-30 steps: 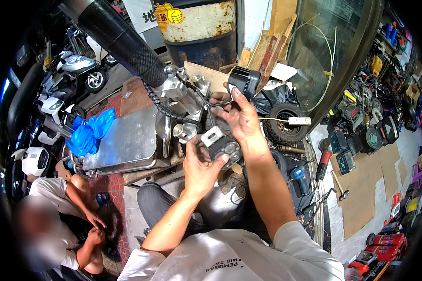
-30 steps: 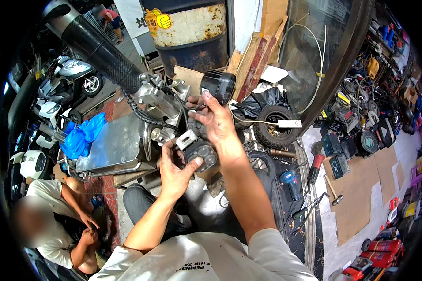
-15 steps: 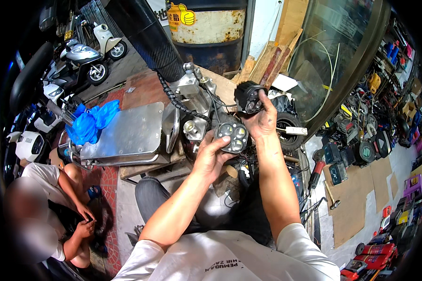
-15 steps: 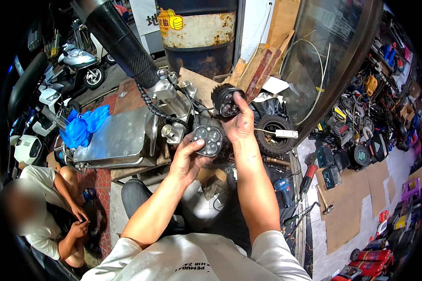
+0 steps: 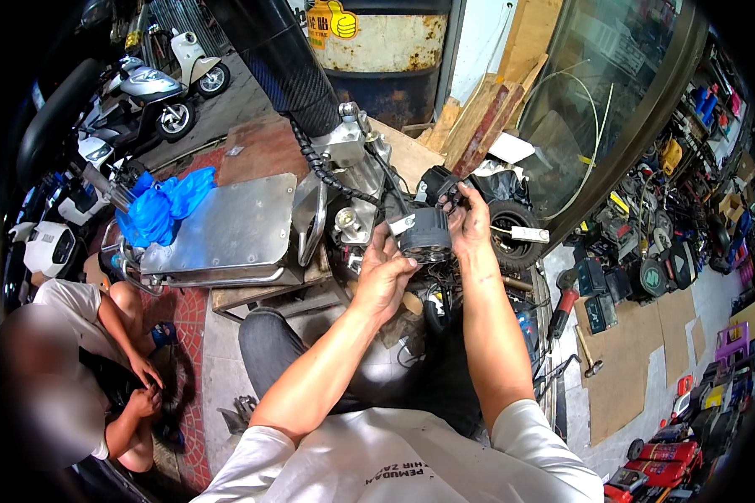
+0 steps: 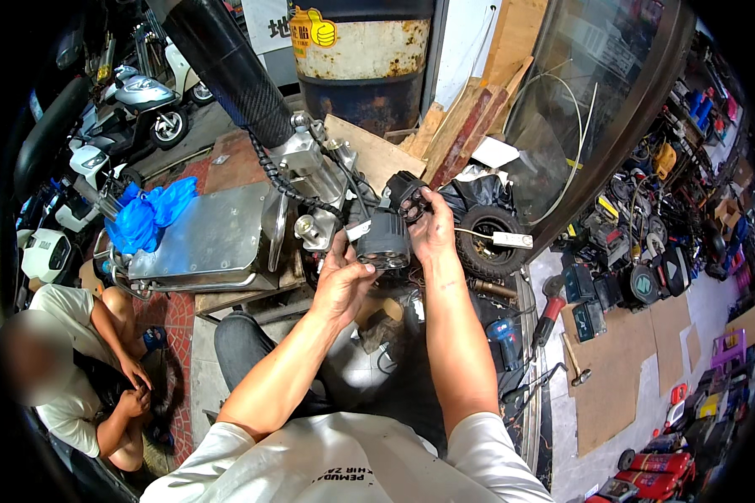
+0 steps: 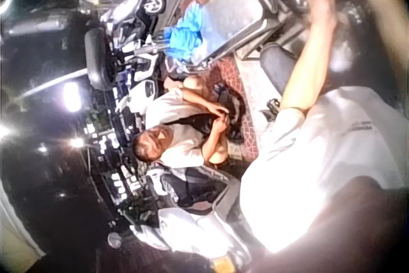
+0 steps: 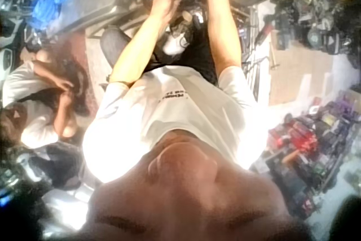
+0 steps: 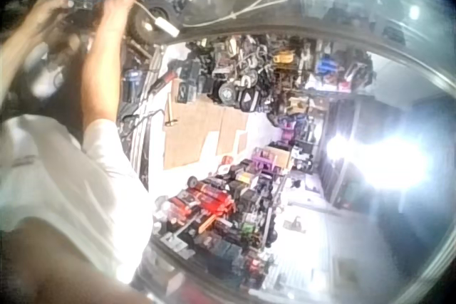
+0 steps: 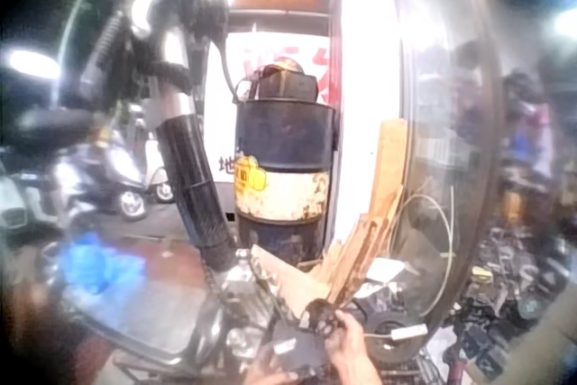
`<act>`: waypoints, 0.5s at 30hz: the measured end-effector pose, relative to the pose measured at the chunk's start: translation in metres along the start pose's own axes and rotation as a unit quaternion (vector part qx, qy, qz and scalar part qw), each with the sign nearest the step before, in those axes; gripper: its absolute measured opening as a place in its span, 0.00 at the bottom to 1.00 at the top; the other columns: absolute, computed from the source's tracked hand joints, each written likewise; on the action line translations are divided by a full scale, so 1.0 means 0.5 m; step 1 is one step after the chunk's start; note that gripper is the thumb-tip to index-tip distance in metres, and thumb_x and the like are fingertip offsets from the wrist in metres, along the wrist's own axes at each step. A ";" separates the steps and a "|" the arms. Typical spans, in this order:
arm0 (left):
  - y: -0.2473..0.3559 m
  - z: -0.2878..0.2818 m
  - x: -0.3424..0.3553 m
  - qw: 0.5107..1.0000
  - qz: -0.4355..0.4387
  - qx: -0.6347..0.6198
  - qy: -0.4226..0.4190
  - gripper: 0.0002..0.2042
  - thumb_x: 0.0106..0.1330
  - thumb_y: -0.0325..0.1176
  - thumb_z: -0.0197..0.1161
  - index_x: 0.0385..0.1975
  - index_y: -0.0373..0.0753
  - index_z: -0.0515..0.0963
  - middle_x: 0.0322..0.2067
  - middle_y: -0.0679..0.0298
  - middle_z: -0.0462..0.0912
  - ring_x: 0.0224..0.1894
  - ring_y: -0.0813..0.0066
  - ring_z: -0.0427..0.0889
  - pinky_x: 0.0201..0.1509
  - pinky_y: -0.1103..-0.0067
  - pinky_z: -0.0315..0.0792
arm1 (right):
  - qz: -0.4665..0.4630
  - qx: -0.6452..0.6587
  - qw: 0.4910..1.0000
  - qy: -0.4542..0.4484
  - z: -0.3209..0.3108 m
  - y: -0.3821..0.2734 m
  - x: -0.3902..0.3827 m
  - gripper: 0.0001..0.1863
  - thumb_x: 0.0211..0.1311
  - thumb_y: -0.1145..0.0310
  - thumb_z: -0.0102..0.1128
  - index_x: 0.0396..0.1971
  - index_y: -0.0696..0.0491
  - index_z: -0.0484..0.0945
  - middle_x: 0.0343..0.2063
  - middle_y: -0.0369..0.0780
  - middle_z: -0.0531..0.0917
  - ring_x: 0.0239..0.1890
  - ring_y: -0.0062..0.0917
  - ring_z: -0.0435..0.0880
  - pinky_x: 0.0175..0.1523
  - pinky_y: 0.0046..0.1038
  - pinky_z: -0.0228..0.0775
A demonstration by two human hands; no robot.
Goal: The person sits on the floor of a workshop and uses a power drill to remove bolts from a scooter engine. They then remove the engine casing and handle the internal components, including the cylinder head, before placing the casing on the floor.
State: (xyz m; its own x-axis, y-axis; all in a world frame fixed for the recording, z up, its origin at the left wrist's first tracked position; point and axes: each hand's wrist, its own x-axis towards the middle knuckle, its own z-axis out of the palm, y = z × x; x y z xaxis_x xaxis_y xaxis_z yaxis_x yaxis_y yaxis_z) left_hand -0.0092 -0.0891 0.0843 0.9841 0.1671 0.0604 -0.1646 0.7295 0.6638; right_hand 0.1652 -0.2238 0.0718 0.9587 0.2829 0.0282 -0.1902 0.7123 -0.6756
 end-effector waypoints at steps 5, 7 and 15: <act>-0.022 0.012 0.015 0.999 0.044 -0.011 -0.012 0.43 0.56 0.10 0.56 0.77 0.41 0.59 0.70 0.56 0.70 0.67 0.64 0.77 0.64 0.72 0.79 | 0.082 -0.078 0.993 0.044 -0.042 -0.015 -0.015 0.26 0.68 0.48 0.69 0.57 0.50 0.79 0.50 0.39 0.84 0.53 0.34 0.80 0.61 0.44 0.69; -0.039 -0.006 0.028 0.997 0.066 0.010 -0.029 0.44 0.55 0.10 0.56 0.77 0.41 0.59 0.70 0.55 0.70 0.68 0.63 0.76 0.68 0.72 0.76 | 0.117 -0.108 0.987 0.035 -0.056 -0.022 -0.031 0.37 0.69 0.41 0.69 0.67 0.50 0.75 0.62 0.44 0.80 0.64 0.42 0.77 0.68 0.51 0.66; -0.068 -0.019 0.047 0.984 0.133 0.115 -0.020 0.44 0.54 0.09 0.51 0.77 0.41 0.57 0.69 0.53 0.69 0.74 0.60 0.70 0.78 0.69 0.65 | 0.158 -0.359 0.916 -0.086 0.029 -0.099 -0.157 0.55 0.65 0.32 0.68 0.78 0.58 0.62 0.62 0.50 0.79 0.62 0.40 0.82 0.53 0.42 0.81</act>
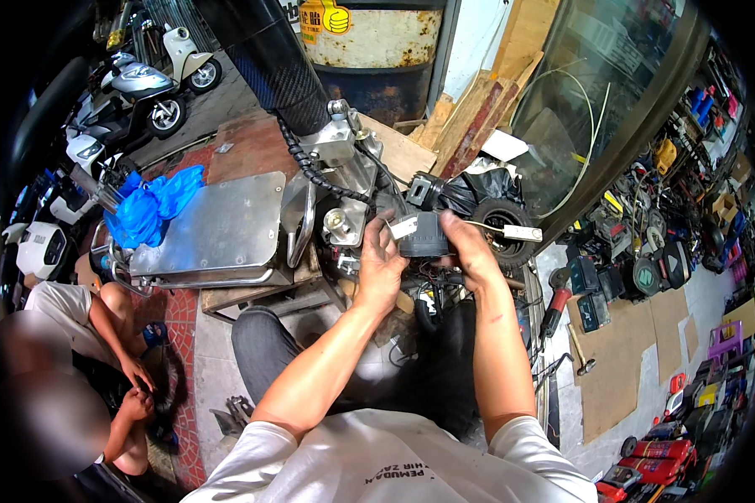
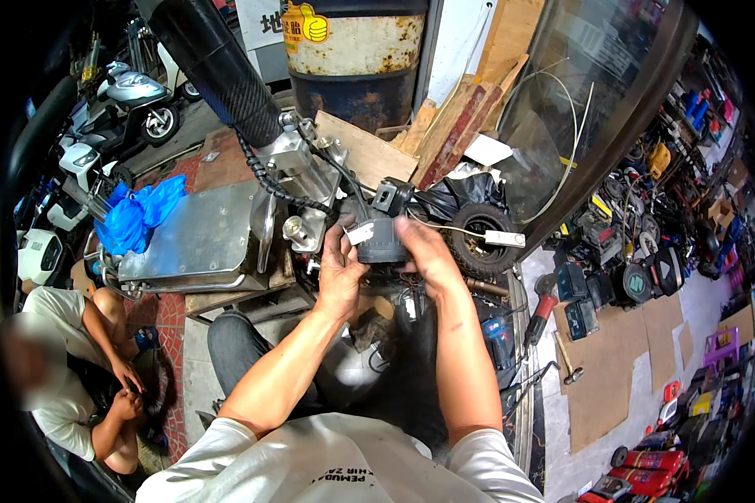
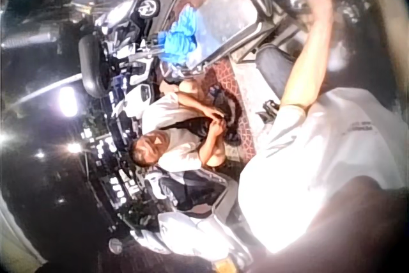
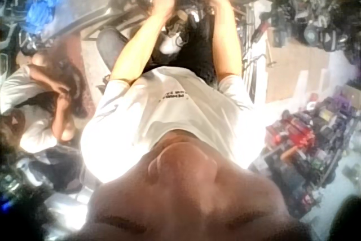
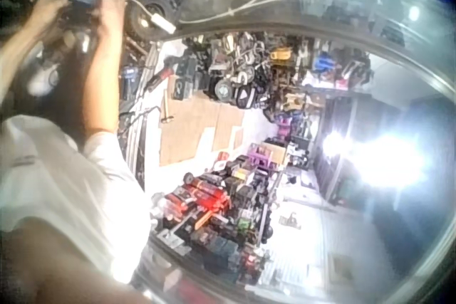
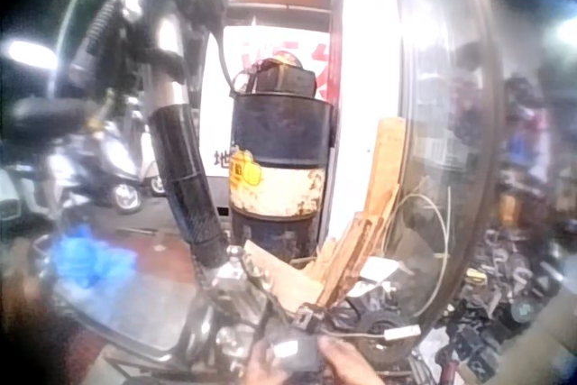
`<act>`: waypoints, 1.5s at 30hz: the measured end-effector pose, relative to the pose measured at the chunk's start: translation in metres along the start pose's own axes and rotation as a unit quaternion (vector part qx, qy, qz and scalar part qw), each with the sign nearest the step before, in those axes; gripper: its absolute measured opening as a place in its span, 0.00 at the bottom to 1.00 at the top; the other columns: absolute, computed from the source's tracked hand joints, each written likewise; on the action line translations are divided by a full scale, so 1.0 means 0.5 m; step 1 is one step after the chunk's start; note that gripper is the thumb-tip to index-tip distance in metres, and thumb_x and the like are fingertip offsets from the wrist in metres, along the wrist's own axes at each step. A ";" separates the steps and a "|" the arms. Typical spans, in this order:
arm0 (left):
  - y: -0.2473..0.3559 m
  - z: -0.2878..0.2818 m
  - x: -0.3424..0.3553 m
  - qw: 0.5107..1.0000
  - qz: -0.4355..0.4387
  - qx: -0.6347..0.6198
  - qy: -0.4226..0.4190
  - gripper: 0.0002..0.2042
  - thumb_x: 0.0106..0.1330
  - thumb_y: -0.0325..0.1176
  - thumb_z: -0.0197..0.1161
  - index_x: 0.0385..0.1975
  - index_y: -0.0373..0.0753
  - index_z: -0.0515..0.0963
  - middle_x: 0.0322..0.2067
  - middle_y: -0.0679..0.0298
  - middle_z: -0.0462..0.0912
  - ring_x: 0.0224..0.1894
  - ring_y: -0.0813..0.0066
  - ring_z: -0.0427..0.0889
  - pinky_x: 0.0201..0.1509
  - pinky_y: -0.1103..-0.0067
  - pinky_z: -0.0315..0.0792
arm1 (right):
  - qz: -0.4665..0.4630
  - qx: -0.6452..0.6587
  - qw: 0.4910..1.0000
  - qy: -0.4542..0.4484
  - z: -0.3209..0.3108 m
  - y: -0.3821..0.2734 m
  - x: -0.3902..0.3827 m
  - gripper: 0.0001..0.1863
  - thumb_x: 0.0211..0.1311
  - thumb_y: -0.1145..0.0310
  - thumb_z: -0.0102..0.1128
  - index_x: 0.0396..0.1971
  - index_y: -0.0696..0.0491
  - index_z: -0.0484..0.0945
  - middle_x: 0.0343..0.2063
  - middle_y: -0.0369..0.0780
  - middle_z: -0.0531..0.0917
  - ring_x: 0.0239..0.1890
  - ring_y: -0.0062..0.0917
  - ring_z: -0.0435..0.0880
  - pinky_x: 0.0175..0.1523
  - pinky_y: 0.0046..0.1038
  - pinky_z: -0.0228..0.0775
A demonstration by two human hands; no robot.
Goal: The person sits on the floor of a workshop and uses a power drill to remove bolts from a scooter engine. They then remove the engine casing and handle the internal components, including the cylinder head, before placing the casing on the floor.
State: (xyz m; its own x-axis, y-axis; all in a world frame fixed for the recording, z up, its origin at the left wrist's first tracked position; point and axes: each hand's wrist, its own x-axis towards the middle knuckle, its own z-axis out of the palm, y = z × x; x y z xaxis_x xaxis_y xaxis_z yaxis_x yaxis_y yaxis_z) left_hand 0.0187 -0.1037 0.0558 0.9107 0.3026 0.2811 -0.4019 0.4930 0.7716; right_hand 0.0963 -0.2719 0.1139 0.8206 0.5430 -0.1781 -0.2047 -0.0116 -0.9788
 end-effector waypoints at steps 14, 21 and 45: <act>0.240 0.053 -0.066 0.741 -0.045 0.643 -0.189 0.22 0.66 0.22 0.65 0.62 0.33 0.80 0.57 0.48 0.84 0.60 0.49 0.84 0.62 0.63 0.79 | -0.230 0.060 0.970 0.047 0.040 0.028 0.033 0.47 0.51 0.76 0.82 0.70 0.62 0.64 0.61 0.45 0.79 0.61 0.29 0.79 0.70 0.34 0.71; 0.376 0.090 0.084 0.485 0.214 0.820 -0.216 0.11 0.61 0.32 0.71 0.42 0.36 0.85 0.41 0.55 0.86 0.49 0.53 0.83 0.60 0.60 0.73 | -0.317 -0.064 0.937 0.129 0.076 0.042 0.050 0.45 0.52 0.73 0.83 0.68 0.58 0.66 0.55 0.47 0.83 0.58 0.30 0.83 0.67 0.34 0.73; 0.391 0.070 0.142 0.553 0.117 0.762 -0.318 0.25 0.60 0.42 0.75 0.56 0.37 0.81 0.46 0.50 0.88 0.48 0.45 0.88 0.53 0.57 0.79 | -0.033 0.185 0.982 -0.020 0.094 -0.038 -0.002 0.33 0.74 0.38 0.61 0.60 0.53 0.78 0.40 0.39 0.88 0.27 0.24 0.87 0.25 0.23 0.77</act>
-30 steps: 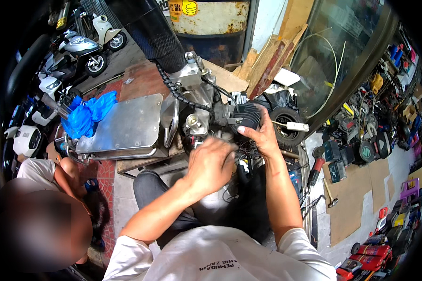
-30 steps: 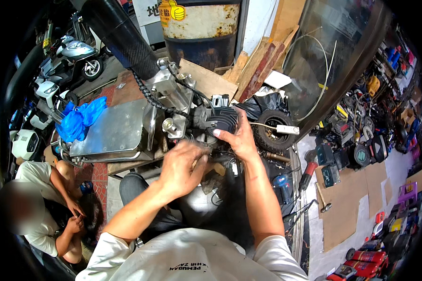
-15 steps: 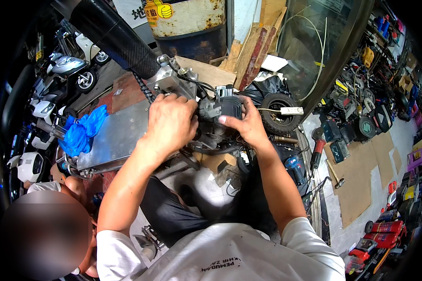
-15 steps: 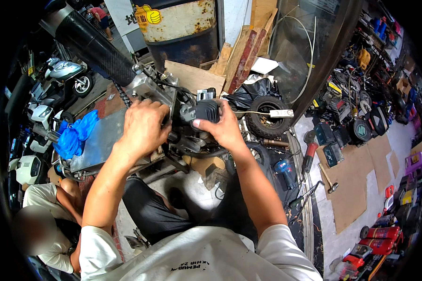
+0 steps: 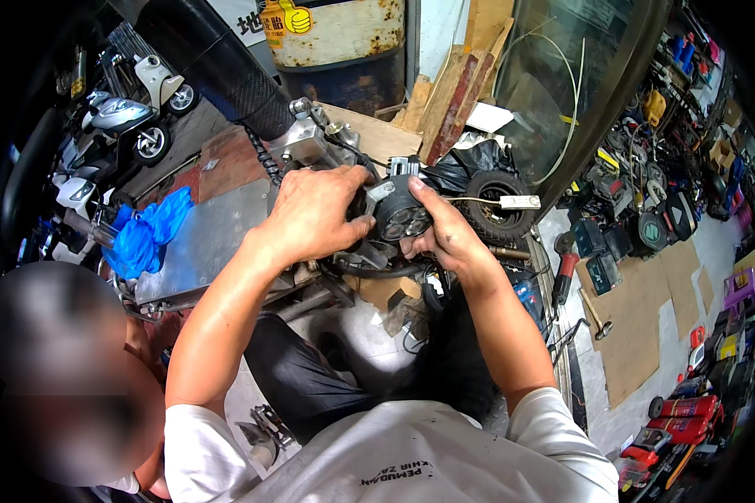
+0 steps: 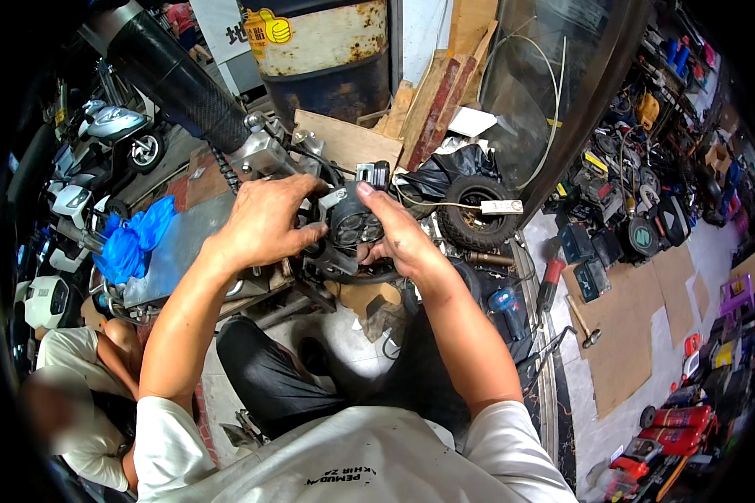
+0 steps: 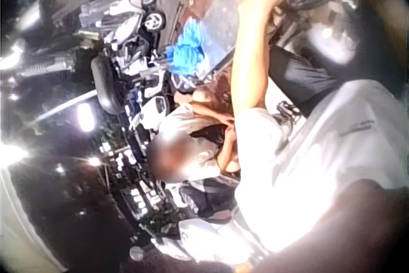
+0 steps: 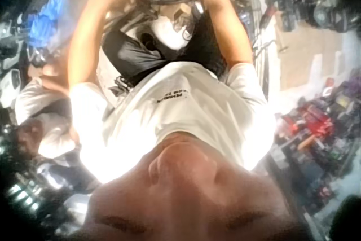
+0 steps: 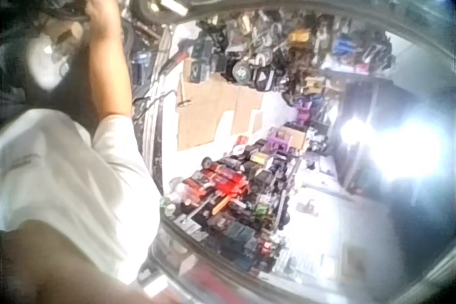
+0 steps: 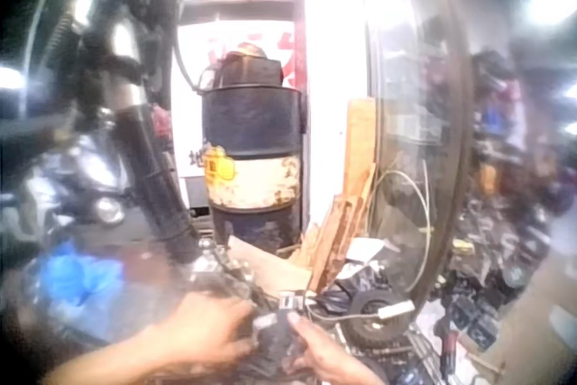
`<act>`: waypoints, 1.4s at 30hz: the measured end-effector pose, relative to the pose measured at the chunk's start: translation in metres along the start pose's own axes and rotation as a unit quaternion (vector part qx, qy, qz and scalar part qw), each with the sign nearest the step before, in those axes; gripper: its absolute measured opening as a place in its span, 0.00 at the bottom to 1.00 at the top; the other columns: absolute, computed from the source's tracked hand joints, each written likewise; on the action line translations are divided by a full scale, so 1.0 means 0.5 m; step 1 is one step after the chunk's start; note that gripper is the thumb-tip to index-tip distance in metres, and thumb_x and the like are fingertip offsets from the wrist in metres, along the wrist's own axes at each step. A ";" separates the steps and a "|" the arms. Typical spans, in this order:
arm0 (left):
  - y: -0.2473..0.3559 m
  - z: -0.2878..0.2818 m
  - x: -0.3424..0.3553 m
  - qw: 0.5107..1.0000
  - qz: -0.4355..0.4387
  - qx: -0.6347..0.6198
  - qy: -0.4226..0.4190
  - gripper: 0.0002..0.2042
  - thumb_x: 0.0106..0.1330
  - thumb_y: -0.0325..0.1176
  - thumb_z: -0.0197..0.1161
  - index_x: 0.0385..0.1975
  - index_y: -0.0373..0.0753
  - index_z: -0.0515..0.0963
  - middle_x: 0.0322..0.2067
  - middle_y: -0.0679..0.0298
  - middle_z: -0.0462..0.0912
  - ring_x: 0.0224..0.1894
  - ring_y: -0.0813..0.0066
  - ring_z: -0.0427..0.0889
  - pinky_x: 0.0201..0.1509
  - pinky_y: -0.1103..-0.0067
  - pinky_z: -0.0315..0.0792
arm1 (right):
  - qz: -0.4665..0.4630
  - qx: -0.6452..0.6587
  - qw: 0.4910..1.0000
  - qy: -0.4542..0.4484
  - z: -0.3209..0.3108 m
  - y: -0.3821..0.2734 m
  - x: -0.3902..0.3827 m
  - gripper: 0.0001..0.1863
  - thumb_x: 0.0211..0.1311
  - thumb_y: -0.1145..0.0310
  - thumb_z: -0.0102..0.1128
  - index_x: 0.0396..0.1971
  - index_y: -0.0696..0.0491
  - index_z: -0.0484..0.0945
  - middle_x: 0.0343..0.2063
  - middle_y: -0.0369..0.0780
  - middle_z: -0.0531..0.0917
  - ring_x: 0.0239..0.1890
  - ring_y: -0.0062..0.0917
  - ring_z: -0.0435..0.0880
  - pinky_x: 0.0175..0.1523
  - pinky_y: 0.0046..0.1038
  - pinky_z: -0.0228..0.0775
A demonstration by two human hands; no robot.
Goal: The person sits on the floor of a workshop and uses a power drill to remove bolts from a scooter engine. They then remove the engine casing and handle the internal components, including the cylinder head, before placing the casing on the floor.
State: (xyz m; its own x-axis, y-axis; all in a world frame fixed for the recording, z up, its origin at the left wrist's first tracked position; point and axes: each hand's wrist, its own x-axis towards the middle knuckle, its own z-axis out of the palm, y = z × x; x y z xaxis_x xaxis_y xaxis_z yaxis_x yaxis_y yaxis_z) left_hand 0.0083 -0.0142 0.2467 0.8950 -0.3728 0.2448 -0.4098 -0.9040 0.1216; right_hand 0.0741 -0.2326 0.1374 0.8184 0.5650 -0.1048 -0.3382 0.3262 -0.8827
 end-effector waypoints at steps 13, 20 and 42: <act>0.001 0.012 -0.001 1.000 -0.013 -0.011 0.015 0.26 0.54 0.37 0.74 0.55 0.36 0.81 0.46 0.49 0.88 0.50 0.45 0.87 0.54 0.56 0.78 | -0.193 -0.364 0.911 0.028 0.023 -0.049 0.002 0.37 0.65 0.41 0.68 0.58 0.59 0.78 0.38 0.47 0.88 0.34 0.33 0.86 0.44 0.37 0.77; -0.015 0.028 -0.013 0.997 0.000 -0.067 0.045 0.26 0.50 0.34 0.68 0.52 0.31 0.82 0.44 0.46 0.88 0.49 0.42 0.87 0.54 0.57 0.78 | -0.235 -0.412 0.880 0.012 0.026 -0.043 0.010 0.31 0.68 0.45 0.64 0.55 0.59 0.77 0.37 0.51 0.88 0.40 0.44 0.88 0.51 0.41 0.76; -0.019 0.013 -0.001 0.998 -0.029 -0.049 0.008 0.29 0.58 0.38 0.75 0.61 0.35 0.80 0.42 0.47 0.90 0.49 0.46 0.89 0.56 0.59 0.79 | -0.206 -0.151 0.965 -0.057 -0.051 -0.010 0.054 0.37 0.61 0.56 0.68 0.66 0.61 0.72 0.58 0.42 0.80 0.62 0.28 0.78 0.70 0.30 0.66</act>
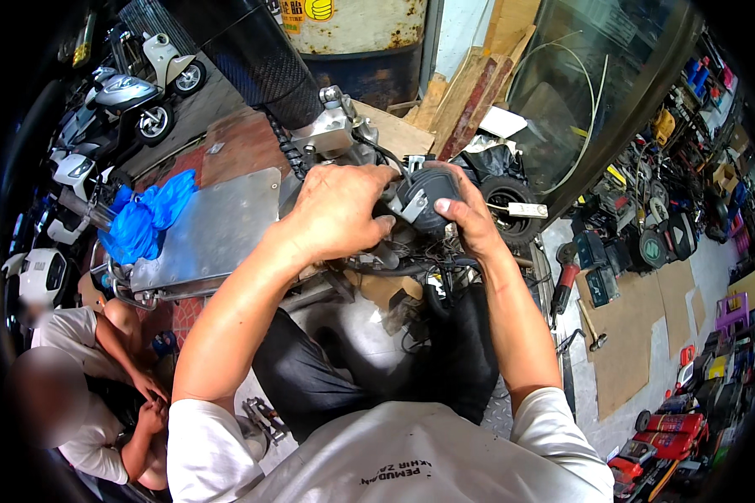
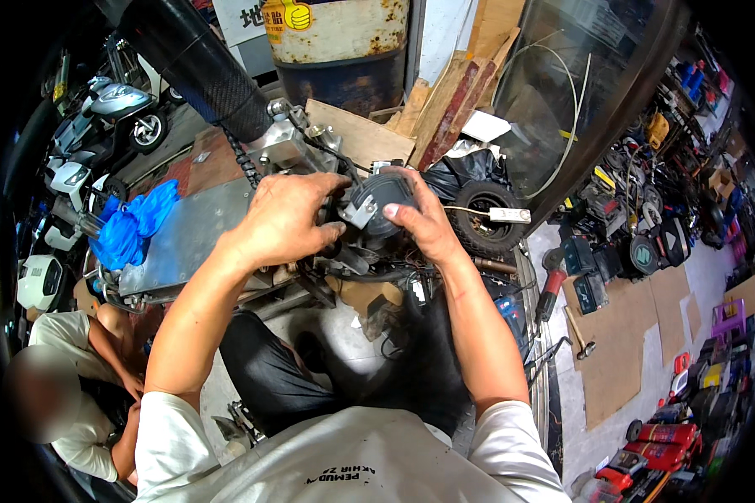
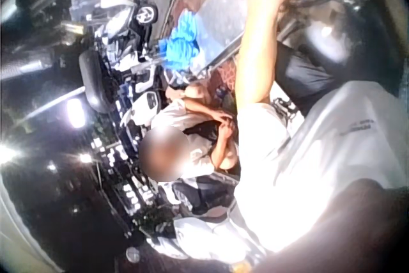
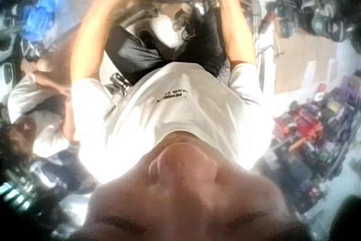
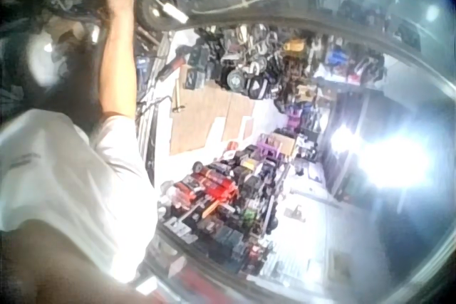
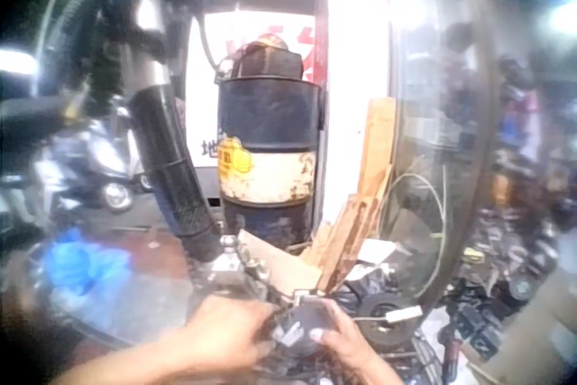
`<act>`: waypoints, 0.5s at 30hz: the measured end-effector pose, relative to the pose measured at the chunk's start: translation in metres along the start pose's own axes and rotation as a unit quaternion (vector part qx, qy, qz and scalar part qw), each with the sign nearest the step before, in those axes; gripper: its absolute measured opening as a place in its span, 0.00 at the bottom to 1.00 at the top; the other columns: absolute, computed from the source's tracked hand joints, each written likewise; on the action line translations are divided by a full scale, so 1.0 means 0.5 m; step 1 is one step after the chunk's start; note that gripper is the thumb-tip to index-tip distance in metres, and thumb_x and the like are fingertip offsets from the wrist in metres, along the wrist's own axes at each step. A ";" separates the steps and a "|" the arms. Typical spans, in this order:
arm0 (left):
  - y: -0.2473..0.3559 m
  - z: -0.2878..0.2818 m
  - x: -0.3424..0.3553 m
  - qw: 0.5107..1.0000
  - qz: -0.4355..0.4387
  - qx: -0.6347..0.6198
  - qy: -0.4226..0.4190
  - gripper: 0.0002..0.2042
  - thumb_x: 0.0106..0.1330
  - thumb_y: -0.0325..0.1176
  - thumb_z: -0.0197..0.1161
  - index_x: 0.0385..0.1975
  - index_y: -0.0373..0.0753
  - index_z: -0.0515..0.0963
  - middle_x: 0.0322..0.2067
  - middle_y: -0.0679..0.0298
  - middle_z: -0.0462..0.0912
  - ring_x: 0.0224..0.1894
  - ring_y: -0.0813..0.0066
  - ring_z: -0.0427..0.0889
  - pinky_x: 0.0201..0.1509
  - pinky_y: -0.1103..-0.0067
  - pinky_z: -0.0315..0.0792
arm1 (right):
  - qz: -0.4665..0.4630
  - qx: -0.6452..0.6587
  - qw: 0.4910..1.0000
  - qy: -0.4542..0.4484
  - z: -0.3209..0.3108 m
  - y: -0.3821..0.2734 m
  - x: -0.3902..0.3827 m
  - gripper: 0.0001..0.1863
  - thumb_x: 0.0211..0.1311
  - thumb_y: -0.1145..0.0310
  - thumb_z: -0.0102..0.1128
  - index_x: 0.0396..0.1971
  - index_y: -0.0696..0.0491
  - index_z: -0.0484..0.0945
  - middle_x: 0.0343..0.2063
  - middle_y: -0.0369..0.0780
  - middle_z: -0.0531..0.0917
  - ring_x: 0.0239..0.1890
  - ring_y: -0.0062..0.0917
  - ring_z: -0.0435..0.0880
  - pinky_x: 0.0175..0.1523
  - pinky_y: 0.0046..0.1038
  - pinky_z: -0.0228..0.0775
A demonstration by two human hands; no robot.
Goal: The person sits on the floor of a workshop and uses a power drill to remove bolts from a scooter engine. They then remove the engine casing and handle the internal components, including the cylinder head, before placing the casing on the floor.
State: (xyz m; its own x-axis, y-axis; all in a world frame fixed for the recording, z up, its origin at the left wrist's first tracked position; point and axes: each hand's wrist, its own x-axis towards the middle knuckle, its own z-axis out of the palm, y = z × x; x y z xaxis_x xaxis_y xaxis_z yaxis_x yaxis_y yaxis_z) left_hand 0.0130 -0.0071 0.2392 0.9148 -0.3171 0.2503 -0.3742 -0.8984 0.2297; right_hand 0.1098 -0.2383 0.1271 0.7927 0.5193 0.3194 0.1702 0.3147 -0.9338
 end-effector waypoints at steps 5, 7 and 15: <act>-0.005 -0.008 -0.004 1.000 -0.001 -0.011 -0.010 0.20 0.62 0.40 0.73 0.51 0.38 0.86 0.35 0.48 0.89 0.45 0.45 0.88 0.52 0.58 0.78 | 0.055 0.322 0.945 0.005 -0.050 0.065 0.015 0.29 0.62 0.62 0.62 0.61 0.61 0.77 0.53 0.43 0.87 0.58 0.32 0.85 0.71 0.35 0.70; 0.000 -0.011 -0.009 1.000 0.010 -0.014 -0.015 0.14 0.63 0.39 0.72 0.44 0.39 0.88 0.32 0.49 0.88 0.41 0.44 0.88 0.49 0.57 0.77 | 0.065 0.354 0.933 0.016 -0.058 0.087 0.014 0.28 0.63 0.62 0.62 0.61 0.60 0.78 0.54 0.42 0.87 0.58 0.32 0.84 0.71 0.35 0.70; -0.025 0.040 -0.082 0.980 0.095 0.043 0.167 0.12 0.53 0.27 0.74 0.39 0.39 0.86 0.33 0.59 0.85 0.47 0.57 0.84 0.69 0.57 0.71 | 0.009 0.061 0.997 0.037 0.003 0.031 0.005 0.39 0.59 0.68 0.70 0.71 0.61 0.68 0.58 0.42 0.82 0.60 0.27 0.81 0.71 0.32 0.69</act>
State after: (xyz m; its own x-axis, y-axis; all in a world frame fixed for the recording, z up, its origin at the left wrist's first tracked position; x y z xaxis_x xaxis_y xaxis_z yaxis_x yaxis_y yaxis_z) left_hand -0.0167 0.0112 0.2071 0.7238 -0.3768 0.5780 -0.5053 -0.8599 0.0723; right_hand 0.1135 -0.2307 0.1136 0.8362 0.4675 0.2869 0.0868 0.4036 -0.9108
